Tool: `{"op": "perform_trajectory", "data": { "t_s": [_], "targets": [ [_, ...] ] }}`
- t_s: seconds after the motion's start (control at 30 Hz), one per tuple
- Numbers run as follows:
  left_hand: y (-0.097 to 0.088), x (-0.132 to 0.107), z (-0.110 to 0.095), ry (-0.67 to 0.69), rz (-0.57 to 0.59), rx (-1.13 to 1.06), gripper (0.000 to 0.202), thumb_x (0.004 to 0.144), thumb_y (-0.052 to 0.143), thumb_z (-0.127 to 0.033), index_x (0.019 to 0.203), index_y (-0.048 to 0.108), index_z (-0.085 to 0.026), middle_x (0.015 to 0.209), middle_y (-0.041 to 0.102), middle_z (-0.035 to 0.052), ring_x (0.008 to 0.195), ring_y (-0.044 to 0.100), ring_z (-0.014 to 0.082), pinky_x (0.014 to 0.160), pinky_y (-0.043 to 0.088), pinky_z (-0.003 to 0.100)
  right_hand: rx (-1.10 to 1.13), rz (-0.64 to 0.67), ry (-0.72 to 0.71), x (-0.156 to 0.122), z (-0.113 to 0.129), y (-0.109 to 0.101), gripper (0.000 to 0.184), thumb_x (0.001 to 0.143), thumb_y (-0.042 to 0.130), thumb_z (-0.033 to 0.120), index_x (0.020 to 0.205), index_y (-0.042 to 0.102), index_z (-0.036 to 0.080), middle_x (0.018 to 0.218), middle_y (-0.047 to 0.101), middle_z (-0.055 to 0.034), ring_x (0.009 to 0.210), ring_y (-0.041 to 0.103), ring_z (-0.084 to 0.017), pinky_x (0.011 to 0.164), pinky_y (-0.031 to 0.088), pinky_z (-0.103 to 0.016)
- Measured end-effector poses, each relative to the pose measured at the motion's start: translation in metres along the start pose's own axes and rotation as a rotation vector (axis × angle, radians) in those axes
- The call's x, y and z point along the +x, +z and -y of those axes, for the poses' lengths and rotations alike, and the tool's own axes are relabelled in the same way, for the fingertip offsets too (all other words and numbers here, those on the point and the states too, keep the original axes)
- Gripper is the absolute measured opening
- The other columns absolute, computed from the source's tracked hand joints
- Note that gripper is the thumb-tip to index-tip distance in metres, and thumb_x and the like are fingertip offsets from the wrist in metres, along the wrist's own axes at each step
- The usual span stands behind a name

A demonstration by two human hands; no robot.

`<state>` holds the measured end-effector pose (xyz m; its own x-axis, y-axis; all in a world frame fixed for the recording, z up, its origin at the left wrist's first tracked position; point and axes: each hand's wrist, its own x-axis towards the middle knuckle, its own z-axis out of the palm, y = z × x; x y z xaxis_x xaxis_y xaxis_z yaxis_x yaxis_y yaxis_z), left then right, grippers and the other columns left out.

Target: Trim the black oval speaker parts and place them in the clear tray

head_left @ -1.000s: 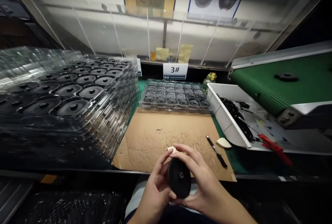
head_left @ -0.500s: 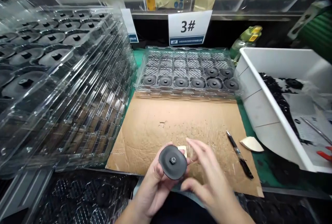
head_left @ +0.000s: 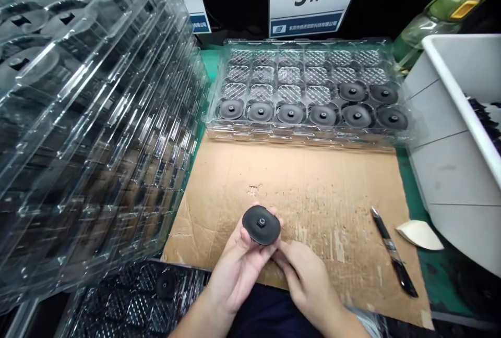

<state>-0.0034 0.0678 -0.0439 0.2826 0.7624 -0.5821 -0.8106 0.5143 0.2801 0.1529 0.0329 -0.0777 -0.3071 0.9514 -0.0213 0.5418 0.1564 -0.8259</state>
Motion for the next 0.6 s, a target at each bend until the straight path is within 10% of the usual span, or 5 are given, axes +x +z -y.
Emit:
{"op": "perform_trajectory", "data": {
  "t_s": [0.27, 0.47, 0.6],
  "targets": [
    [0.022, 0.000, 0.010, 0.032, -0.045, 0.150, 0.057, 0.055, 0.083, -0.032, 0.108, 0.064, -0.019, 0.109, 0.067, 0.0060, 0.104, 0.061, 0.0196, 0.089, 0.049, 0.024, 0.040, -0.226, -0.077, 0.041, 0.051, -0.059, 0.026, 0.092, 0.044, 0.017, 0.116, 0.054, 0.023, 0.099, 0.063, -0.0061, 0.089, 0.061, -0.018, 0.075, 0.052, -0.029],
    [0.043, -0.011, 0.012, -0.046, -0.083, 0.232, 0.053, 0.052, 0.085, -0.020, 0.102, 0.067, -0.023, 0.100, 0.071, 0.0033, 0.093, 0.066, 0.0180, 0.081, 0.052, 0.023, 0.082, -0.088, -0.192, 0.036, 0.081, -0.070, 0.025, 0.087, 0.044, 0.006, 0.104, 0.059, 0.015, 0.086, 0.064, -0.0045, 0.075, 0.061, -0.013, 0.066, 0.050, -0.022],
    [0.045, -0.015, 0.009, -0.066, 0.003, 0.294, 0.045, 0.059, 0.082, -0.022, 0.101, 0.069, -0.022, 0.095, 0.072, 0.0045, 0.095, 0.066, 0.0184, 0.086, 0.051, 0.026, 0.064, -0.228, -0.257, 0.030, 0.084, -0.070, 0.025, 0.088, 0.045, 0.007, 0.108, 0.059, 0.010, 0.090, 0.065, -0.0085, 0.082, 0.060, -0.016, 0.074, 0.050, -0.028]
  ]
}}
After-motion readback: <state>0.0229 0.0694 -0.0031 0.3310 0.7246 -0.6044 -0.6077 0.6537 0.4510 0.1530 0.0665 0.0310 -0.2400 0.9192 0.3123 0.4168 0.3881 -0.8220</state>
